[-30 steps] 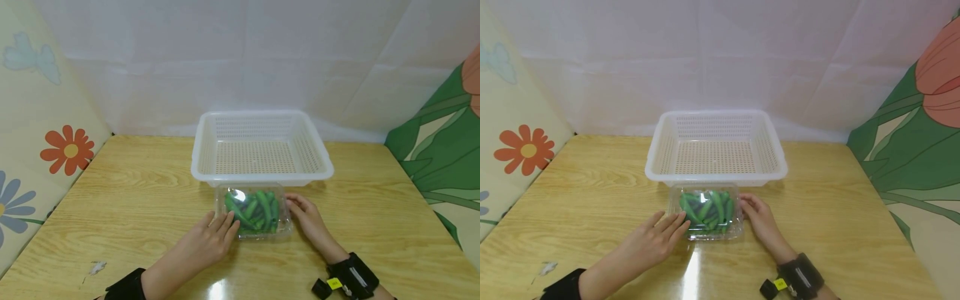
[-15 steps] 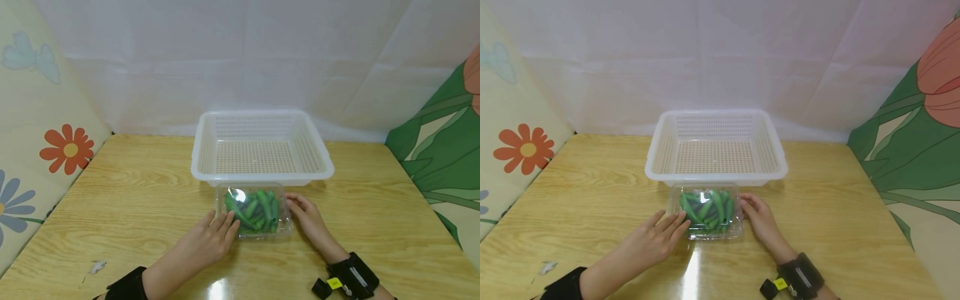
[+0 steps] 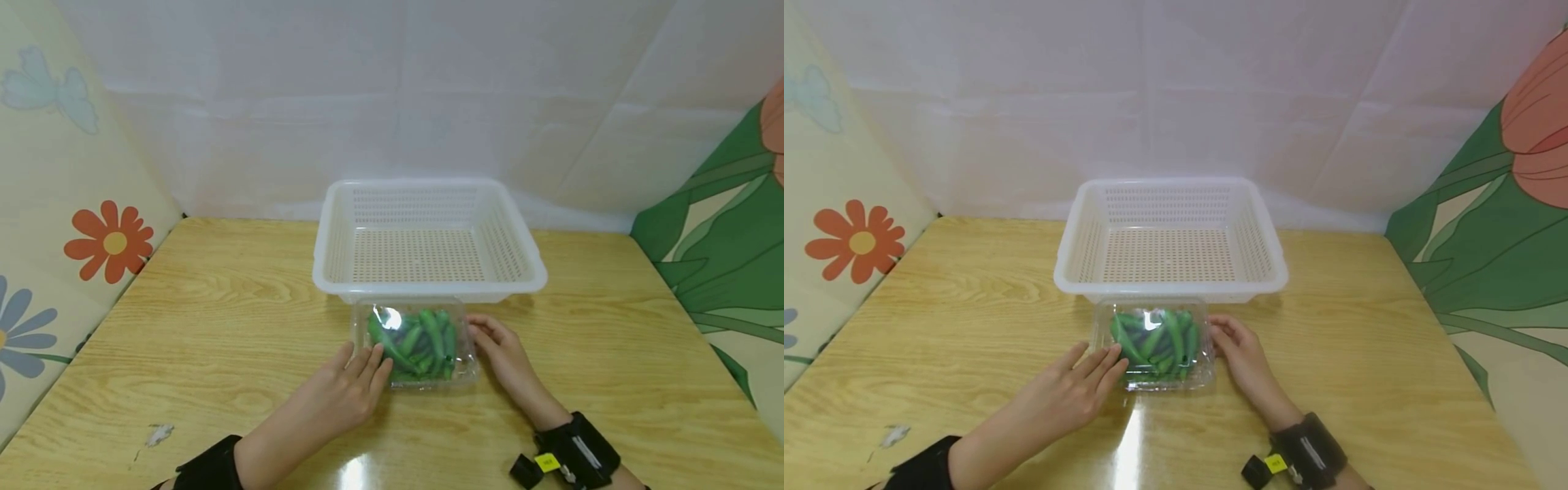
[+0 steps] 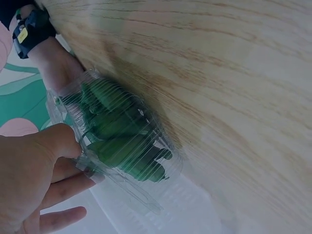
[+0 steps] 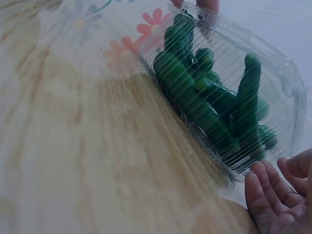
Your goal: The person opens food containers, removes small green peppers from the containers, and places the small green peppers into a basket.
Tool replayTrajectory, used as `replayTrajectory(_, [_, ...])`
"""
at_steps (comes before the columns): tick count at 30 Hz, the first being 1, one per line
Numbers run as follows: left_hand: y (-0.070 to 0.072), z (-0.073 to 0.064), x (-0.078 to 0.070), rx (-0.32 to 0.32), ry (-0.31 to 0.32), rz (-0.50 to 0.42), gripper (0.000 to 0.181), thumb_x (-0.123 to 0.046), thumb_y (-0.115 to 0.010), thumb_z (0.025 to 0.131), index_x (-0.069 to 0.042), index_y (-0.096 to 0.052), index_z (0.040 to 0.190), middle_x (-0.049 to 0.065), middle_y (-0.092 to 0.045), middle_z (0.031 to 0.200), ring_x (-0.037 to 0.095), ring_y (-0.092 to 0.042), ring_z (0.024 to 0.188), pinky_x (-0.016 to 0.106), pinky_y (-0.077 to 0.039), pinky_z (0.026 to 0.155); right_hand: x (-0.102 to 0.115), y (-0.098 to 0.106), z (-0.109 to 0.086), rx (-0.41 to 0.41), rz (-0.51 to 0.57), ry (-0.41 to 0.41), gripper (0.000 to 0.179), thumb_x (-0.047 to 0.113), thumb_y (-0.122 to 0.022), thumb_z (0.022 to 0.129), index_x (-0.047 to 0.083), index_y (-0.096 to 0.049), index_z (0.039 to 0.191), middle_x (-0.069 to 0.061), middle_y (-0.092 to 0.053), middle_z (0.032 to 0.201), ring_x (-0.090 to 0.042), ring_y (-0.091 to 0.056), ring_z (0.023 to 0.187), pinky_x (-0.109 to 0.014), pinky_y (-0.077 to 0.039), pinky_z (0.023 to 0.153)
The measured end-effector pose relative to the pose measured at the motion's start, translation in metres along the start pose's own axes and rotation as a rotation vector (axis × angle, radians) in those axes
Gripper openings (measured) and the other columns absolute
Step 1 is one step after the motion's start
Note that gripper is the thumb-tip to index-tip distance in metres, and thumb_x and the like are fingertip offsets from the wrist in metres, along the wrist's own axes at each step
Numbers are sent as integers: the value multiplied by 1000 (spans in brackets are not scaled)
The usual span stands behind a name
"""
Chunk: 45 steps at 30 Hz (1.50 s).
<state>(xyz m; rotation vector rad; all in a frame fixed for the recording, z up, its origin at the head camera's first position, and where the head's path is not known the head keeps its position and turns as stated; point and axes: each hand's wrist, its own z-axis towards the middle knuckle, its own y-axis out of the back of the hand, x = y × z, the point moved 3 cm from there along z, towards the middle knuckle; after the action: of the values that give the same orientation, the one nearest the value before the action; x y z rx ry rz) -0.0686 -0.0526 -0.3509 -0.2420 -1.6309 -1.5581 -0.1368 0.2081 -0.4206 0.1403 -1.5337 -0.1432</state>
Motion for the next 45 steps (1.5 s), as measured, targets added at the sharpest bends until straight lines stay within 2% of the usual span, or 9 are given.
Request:
replayTrajectory(8, [0,0,-1,20,-9,1,40,-21,-63,94,-15,-63,134,4,-64,131,15,-64,115,35,-52,98,1,1,0,8,-1,-2,30,8,-53,103,-14,-57,123,0,-67,107,-1,-61,92,-17,-52,79])
replayTrajectory(21, [1,3,-1,32,-13,11,37,-22,-59,96,-15,-64,132,4,-65,129,16,-65,113,34,-52,97,1,0,0,0,-13,-21,30,8,-52,103,-14,-56,123,-6,-67,109,0,-60,91,-16,-52,78])
replayTrajectory(24, [1,3,-1,27,-10,1,37,-21,-61,95,-14,-64,132,4,-65,129,16,-65,113,34,-52,97,1,0,0,-3,-17,-15,30,8,-52,103,-14,-56,123,-5,-67,108,0,-60,91,-16,-52,78])
replayTrajectory(29, [1,2,-1,-10,14,-30,36,-18,-64,93,-12,-66,129,6,-66,127,18,-66,111,35,-54,95,1,1,0,-5,-8,-5,30,7,-53,103,-15,-56,122,4,-68,103,0,-61,90,-16,-52,77])
replayTrajectory(33, [0,2,0,-28,33,-64,36,-16,-66,92,-12,-67,127,7,-67,127,18,-66,111,35,-55,94,1,1,0,-1,3,-8,30,7,-53,103,-16,-55,122,5,-68,102,0,-61,89,-16,-53,76])
replayTrajectory(38, [-1,0,4,-16,43,-136,37,-16,-65,93,-12,-66,129,7,-65,130,18,-64,114,35,-54,95,1,1,0,-2,-10,-23,30,7,-52,103,-14,-56,123,-7,-68,108,-1,-60,89,-17,-53,77])
replayTrajectory(41, [-3,-2,7,7,51,-193,39,-16,-65,93,-13,-63,132,8,-63,132,21,-62,117,37,-53,97,1,1,0,-1,-14,-32,29,7,-52,103,-13,-56,124,-12,-67,110,-1,-60,89,-17,-52,77])
replayTrajectory(45, [-6,-5,12,57,69,-292,52,-23,-74,88,-17,-57,136,8,-57,136,25,-57,122,40,-51,100,1,1,0,2,-2,-35,30,8,-52,103,-13,-56,124,-10,-67,110,-2,-60,89,-17,-53,77])
